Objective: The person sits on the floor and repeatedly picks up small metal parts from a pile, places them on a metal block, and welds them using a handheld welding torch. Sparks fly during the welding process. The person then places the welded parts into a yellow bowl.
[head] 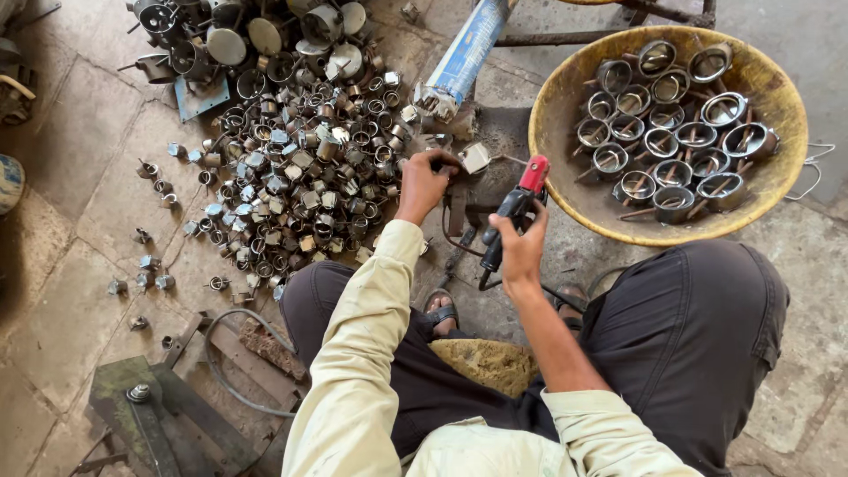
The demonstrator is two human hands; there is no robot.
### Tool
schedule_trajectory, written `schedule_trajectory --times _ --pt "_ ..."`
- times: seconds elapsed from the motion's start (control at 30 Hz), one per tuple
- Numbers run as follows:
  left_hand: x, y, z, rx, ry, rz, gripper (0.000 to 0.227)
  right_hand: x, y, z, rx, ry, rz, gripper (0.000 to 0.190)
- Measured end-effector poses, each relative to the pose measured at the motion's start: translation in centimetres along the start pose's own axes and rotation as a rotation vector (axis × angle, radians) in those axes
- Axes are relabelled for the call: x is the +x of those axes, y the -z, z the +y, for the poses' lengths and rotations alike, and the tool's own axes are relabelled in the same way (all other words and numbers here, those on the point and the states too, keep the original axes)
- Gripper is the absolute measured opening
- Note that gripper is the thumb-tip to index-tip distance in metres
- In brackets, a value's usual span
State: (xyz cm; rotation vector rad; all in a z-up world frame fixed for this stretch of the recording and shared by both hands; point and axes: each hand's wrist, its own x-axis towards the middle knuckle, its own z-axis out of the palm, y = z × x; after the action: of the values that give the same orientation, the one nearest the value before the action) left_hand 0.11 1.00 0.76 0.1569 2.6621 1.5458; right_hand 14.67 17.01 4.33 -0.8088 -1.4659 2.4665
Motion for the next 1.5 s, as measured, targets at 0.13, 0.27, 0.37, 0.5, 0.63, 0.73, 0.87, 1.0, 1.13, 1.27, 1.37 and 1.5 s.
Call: schedule_trajectory --times 0.13,0.27,0.37,0.5,0.63,0.73,0.87,1.0,1.13,1.27,1.37,1.5 --pt "-0.1 0.9 1.5 0.171 -0.149 0.043 0.028 0.2 -0.2 1.7 -0.301 0.201 0.029 0.073" --pt "-0.3 1.6 2.2 0.164 -0.116 0.009 0.032 0.2 -0.1 2.9 -0.357 0.2 0.033 0.08" --pt "-0.4 1.8 2.7 0.198 -0.104 -0.001 0.027 0.4 0.1 3.2 -0.347 0.232 0.02 0.082" --pt "-0.6 2.0 2.8 0.25 -0.129 0.071 0.021 0.2 -0.2 2.6 -0.37 0.238 0.012 0.086" --pt "-0.7 1.9 2.7 0.348 -0.152 0.088 0.018 -0.5 -0.6 1.5 -0.424 0.316 0.0 0.091" --pt "-0.5 1.9 2.5 0.404 -0.209 0.096 0.014 -0.8 -0.8 1.0 -0.453 0.336 -0.011 0.09" --pt "-0.7 1.8 2.6 0.438 -0.197 0.084 0.014 -0.9 -0.7 0.6 -0.57 0.371 -0.036 0.088" --pt "-0.7 1.9 2.9 0.476 -0.192 0.078 0.014 -1.1 -0.9 0.4 -0.54 0.36 -0.042 0.088" --pt "-0.7 1.8 2.5 0.492 -0.21 0.078 0.015 -1.1 -1.0 0.5 -0.508 0.352 -0.04 0.088" --pt "-0.5 1.7 2.1 0.484 -0.259 0.084 0.015 -0.9 -1.2 0.2 -0.542 0.296 -0.038 0.088" --pt "-0.8 1.6 2.2 0.463 -0.257 0.088 0.014 -1.3 -1.3 0.0 -0.498 0.317 -0.021 0.088" --pt "-0.7 1.7 2.8 0.467 -0.231 0.076 0.018 -1.4 -1.3 -0.4 -0.446 0.344 -0.022 0.088"
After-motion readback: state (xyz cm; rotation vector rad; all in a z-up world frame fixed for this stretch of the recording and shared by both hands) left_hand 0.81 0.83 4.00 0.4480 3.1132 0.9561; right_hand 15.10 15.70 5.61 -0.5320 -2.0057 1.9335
